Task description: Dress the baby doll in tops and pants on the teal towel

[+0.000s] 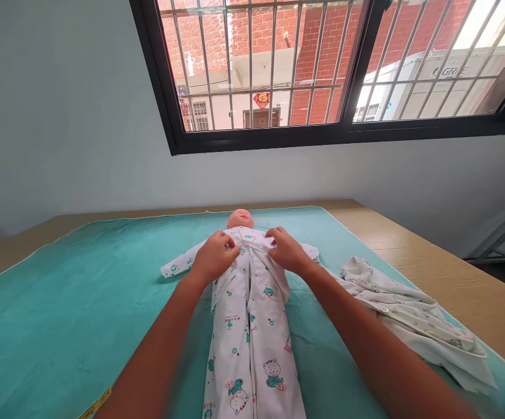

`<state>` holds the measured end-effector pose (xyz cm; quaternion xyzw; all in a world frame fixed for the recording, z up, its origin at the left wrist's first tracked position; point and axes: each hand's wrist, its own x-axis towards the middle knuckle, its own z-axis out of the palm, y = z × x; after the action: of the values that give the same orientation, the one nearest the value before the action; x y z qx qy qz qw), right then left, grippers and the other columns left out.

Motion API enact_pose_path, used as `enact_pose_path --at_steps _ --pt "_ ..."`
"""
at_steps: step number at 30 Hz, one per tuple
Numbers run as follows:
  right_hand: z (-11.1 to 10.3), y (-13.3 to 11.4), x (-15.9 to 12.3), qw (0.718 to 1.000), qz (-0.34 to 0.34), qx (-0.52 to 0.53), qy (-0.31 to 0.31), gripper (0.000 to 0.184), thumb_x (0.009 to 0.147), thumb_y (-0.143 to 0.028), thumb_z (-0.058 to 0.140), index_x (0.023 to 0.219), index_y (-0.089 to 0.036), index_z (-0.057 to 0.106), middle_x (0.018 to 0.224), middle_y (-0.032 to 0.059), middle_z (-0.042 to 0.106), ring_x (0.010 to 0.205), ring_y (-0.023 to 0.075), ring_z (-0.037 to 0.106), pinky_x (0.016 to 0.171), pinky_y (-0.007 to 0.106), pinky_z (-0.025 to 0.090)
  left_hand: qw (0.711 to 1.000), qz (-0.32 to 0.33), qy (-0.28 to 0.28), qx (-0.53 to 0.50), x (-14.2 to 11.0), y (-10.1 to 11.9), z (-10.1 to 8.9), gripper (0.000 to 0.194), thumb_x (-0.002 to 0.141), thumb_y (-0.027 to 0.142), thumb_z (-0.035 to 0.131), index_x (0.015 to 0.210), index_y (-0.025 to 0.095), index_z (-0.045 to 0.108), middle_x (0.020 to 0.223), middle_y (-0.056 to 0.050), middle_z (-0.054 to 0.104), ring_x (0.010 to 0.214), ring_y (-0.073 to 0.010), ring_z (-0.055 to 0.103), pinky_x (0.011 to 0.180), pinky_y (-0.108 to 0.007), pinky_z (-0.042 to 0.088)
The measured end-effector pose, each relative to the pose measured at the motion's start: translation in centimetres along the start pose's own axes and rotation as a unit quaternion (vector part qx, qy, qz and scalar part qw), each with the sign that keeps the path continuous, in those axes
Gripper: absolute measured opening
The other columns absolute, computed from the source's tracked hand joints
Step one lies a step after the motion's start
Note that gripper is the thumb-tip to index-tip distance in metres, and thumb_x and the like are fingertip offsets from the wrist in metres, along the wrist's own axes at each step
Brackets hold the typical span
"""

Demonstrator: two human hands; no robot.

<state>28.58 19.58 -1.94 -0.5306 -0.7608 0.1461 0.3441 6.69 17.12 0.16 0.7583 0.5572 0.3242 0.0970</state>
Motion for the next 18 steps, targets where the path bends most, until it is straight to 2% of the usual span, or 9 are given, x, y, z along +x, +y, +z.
enact_pose_path --at_steps 2,4,6,9,11,14,18 --pt "0.8 -1.7 -0.6 0.996 -0.082 0.003 0.039 0.038 0.073 -0.003 0.048 0.106 -0.02 0.058 0.113 0.0072 0.057 0.092 0.0177 0.056 0.079 0.029 0.043 0.999 0.033 0.04 0.0 0.0 0.2 1.2 0.013 0.083 0.031 0.055 0.084 0.021 0.062 0.101 -0.005 0.064 0.096 -0.0214 0.058 0.082 -0.033 0.046" --pt "1.8 -3.1 -1.0 0.991 -0.123 0.004 0.044 0.031 0.081 -0.009 0.049 0.108 -0.021 0.059 0.11 0.007 0.059 0.098 0.0193 0.055 0.083 0.03 0.043 0.996 0.05 0.073 0.0 0.0 0.2 2.5 0.016 0.084 0.025 0.055 0.097 0.02 0.063 0.11 -0.006 0.064 0.105 -0.0227 0.056 0.091 -0.036 0.044" --pt "2.8 -3.7 -1.1 0.991 -0.123 -0.003 0.058 0.019 0.086 -0.018 0.053 0.104 -0.02 0.06 0.104 0.007 0.06 0.097 0.0203 0.055 0.084 0.031 0.043 0.995 0.041 0.093 -0.006 0.0 0.0 3.5 0.024 0.084 0.02 0.054 0.106 0.02 0.063 0.116 -0.006 0.064 0.111 -0.0233 0.055 0.097 -0.039 0.042" --pt "3.6 -3.6 -0.2 0.993 -0.097 -0.001 0.069 0.009 0.087 -0.025 0.058 0.093 -0.019 0.061 0.096 0.0061 0.061 0.089 0.019 0.056 0.079 0.03 0.043 0.995 0.016 0.097 -0.028 0.1 -0.5 4.4 0.028 0.086 0.017 0.051 0.11 0.02 0.065 0.12 -0.007 0.064 0.113 -0.0237 0.055 0.098 -0.04 0.042" --pt "3.4 -3.3 1.1 0.996 -0.078 0.002 0.048 0.006 0.084 -0.024 0.061 0.083 -0.019 0.061 0.09 0.004 0.062 0.08 0.0166 0.055 0.072 0.028 0.042 0.995 0.014 0.093 -0.035 0.3 -0.7 4.5 0.028 0.087 0.018 0.05 0.11 0.02 0.067 0.12 -0.008 0.064 0.112 -0.0234 0.055 0.097 -0.04 0.043" --pt "2.6 -3.4 3.1 0.997 -0.074 0.002 -0.019 0.012 0.079 -0.022 0.063 0.068 -0.019 0.06 0.076 0.0005 0.062 0.069 0.014 0.053 0.065 0.026 0.039 0.994 0.02 0.097 -0.034 0.4 -1.0 4.4 0.028 0.089 0.019 0.049 0.107 0.022 0.07 0.118 -0.007 0.064 0.11 -0.0226 0.056 0.096 -0.039 0.043" --pt "1.9 -3.5 4.5 0.993 -0.078 0.055 -0.065 0.013 0.077 -0.021 0.062 0.064 -0.019 0.061 0.067 -0.0015 0.063 0.066 0.0133 0.054 0.063 0.025 0.038 0.994 0.019 0.098 -0.039 0.4 -0.9 4.3 0.026 0.09 0.024 0.05 0.105 0.023 0.071 0.114 -0.006 0.065 0.106 -0.0217 0.056 0.093 -0.038 0.043"
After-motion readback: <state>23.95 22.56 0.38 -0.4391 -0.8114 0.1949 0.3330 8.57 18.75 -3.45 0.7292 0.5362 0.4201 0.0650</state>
